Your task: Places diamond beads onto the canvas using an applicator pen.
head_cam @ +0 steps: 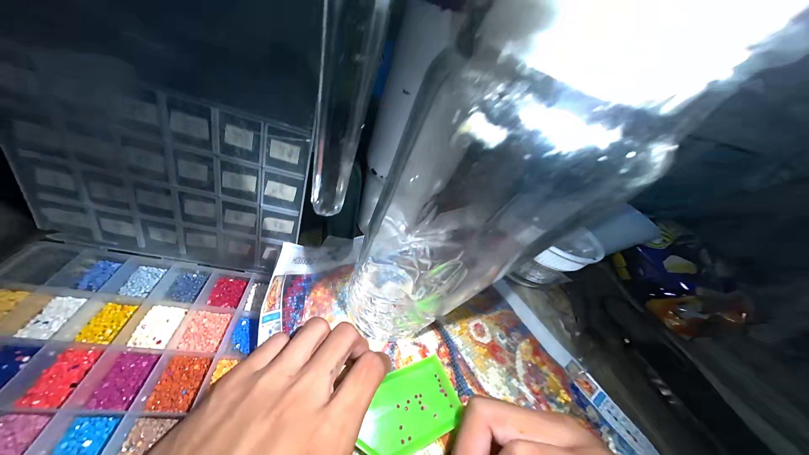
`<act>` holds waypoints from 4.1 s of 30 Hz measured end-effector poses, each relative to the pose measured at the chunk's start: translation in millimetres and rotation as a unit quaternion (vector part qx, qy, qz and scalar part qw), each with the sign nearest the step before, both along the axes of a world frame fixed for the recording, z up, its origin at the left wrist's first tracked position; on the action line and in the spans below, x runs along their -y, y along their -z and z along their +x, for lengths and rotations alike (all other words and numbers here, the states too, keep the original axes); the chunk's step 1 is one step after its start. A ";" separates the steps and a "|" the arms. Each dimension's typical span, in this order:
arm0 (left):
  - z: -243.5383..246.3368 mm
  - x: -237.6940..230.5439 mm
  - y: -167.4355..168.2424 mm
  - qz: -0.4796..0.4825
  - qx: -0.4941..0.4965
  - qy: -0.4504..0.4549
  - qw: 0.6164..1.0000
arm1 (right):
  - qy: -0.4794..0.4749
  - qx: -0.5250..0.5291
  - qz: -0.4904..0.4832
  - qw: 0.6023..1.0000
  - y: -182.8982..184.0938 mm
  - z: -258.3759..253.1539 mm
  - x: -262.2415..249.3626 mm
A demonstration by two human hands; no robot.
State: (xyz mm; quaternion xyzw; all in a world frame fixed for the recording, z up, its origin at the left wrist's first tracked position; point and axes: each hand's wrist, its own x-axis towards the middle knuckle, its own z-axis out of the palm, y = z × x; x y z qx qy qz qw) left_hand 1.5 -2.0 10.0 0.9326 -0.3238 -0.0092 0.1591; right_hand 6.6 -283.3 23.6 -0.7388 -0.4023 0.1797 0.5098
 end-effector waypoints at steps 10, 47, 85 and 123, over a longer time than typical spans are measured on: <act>0.6 0.1 -2.0 -0.001 -0.010 -0.001 1.000 | -0.020 0.017 0.002 1.000 1.3 -1.1 -1.9; -0.2 1.8 2.2 -0.049 -0.001 -0.024 0.999 | 0.084 0.169 -0.019 0.982 16.0 36.4 -5.0; -2.1 -2.3 12.1 0.015 0.106 0.004 0.994 | -0.040 0.056 0.022 0.997 7.8 -0.9 -7.6; -0.2 -3.8 6.0 -0.040 0.019 -0.013 0.999 | 0.100 0.152 0.049 0.982 4.8 30.3 -11.7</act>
